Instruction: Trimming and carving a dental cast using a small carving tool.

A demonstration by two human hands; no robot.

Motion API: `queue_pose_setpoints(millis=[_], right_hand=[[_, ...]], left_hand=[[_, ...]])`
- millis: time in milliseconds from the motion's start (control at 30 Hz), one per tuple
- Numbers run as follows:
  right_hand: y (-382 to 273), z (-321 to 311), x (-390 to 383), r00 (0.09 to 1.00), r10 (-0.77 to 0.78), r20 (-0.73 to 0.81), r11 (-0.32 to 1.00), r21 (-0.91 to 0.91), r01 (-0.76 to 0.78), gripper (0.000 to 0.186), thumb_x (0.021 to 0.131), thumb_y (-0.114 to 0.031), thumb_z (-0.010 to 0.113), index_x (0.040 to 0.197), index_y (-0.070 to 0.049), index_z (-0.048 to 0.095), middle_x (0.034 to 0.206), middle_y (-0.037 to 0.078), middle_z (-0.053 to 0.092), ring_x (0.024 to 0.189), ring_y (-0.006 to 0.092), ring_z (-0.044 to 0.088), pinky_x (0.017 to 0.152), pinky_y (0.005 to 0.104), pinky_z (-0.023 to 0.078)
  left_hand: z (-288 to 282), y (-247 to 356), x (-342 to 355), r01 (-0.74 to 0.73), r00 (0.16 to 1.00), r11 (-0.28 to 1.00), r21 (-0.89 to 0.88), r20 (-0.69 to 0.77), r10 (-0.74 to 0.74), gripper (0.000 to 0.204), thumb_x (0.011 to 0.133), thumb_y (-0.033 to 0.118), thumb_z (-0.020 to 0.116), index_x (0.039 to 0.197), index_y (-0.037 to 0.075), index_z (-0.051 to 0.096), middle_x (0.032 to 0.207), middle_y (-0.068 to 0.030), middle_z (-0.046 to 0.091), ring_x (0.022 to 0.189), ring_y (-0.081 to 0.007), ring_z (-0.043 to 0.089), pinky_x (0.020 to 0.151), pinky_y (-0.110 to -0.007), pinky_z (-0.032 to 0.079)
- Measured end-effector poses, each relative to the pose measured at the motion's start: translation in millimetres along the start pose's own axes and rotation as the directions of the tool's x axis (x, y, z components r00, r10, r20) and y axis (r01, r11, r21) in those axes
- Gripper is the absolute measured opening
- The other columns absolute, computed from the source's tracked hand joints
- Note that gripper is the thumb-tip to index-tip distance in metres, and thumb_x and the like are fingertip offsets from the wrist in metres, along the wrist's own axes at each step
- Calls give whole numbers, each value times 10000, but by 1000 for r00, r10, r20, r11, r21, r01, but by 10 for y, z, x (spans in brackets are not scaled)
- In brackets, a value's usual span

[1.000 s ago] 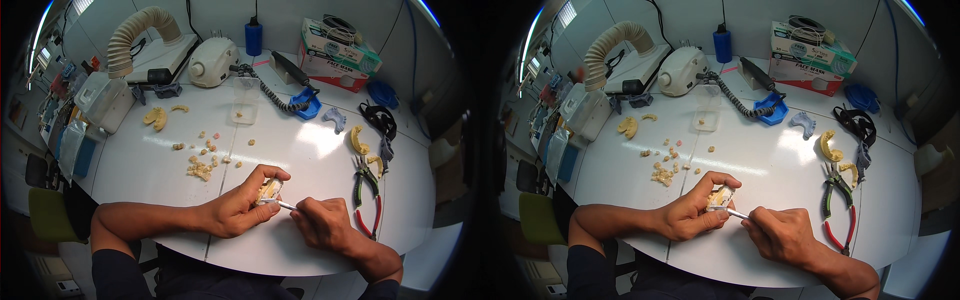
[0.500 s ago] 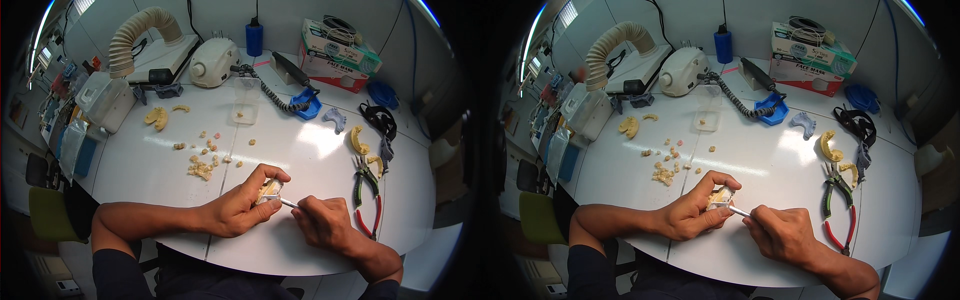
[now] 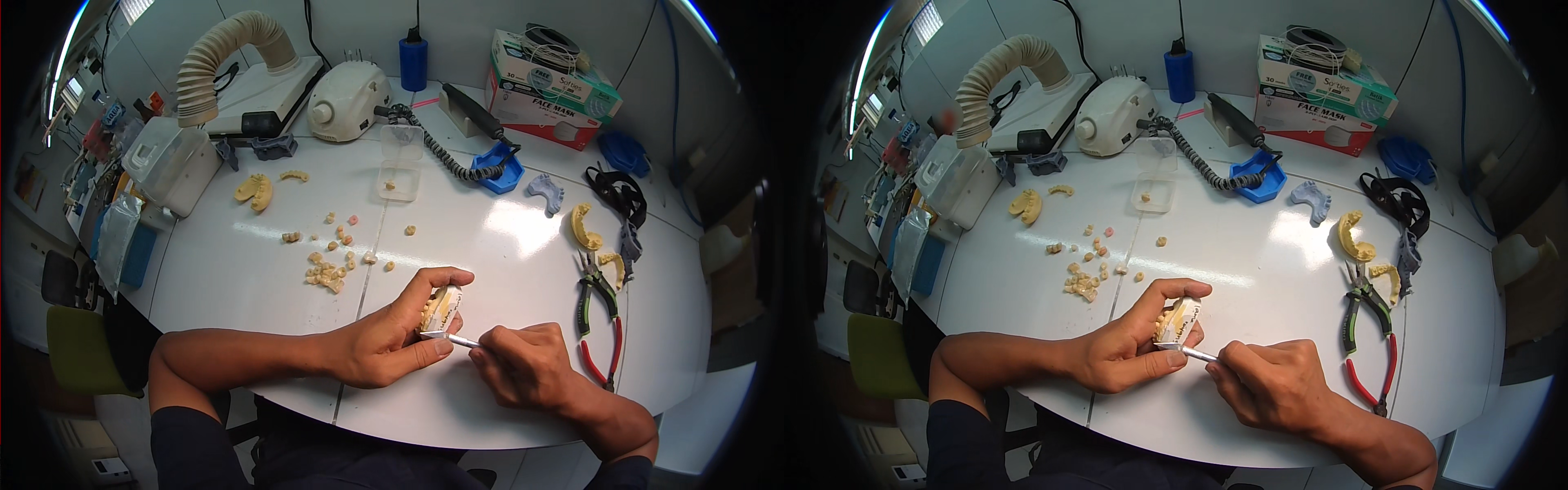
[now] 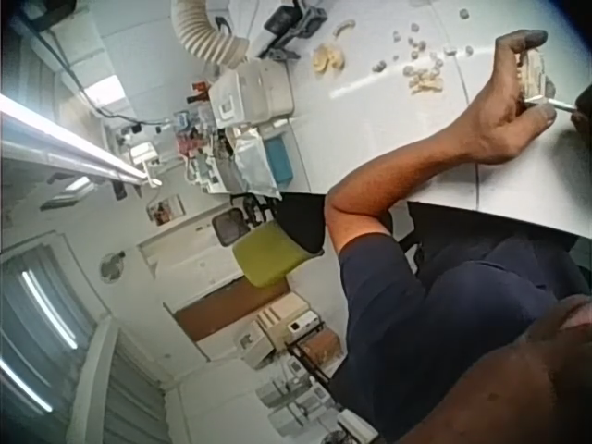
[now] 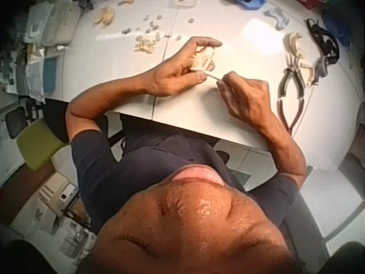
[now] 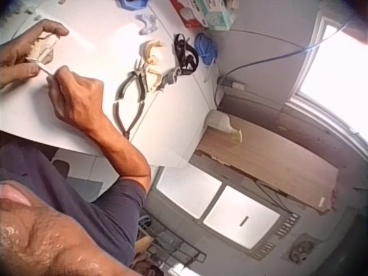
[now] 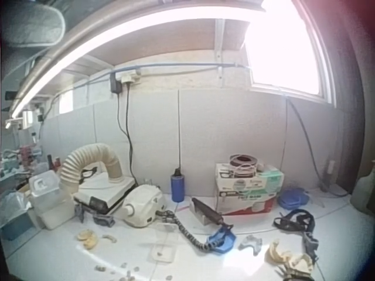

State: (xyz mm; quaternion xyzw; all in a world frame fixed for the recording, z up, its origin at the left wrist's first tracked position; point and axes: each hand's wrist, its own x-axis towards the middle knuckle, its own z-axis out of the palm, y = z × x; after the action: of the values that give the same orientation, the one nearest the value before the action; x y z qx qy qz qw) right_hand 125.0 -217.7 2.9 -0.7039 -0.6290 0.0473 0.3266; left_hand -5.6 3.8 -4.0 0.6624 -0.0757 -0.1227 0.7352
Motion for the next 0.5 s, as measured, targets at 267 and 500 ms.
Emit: queue_pose_setpoints(millis=[267,500], right_hand=[[12,19,-13,1000,-1,4,1000,0,1,213,906,-84,762,803,-84,576,587,20,591,419,210,574,402,354,436],[11,32,-10,1000,0,-20,1000,-3,0,208,908,-82,762,804,-84,582,587,20,582,422,209,574,404,354,436]], left_hand=[[-6,1,6,2,1000,1000,-17,3,-2,725,1055,9,511,1629,68,72,1205,-38,453,916,-68,454,806,-221,413],[-15,-12,8,1,1000,1000,-13,-2,-1,721,1056,10,517,1627,67,79,1205,-38,456,929,-71,449,824,-224,412]])
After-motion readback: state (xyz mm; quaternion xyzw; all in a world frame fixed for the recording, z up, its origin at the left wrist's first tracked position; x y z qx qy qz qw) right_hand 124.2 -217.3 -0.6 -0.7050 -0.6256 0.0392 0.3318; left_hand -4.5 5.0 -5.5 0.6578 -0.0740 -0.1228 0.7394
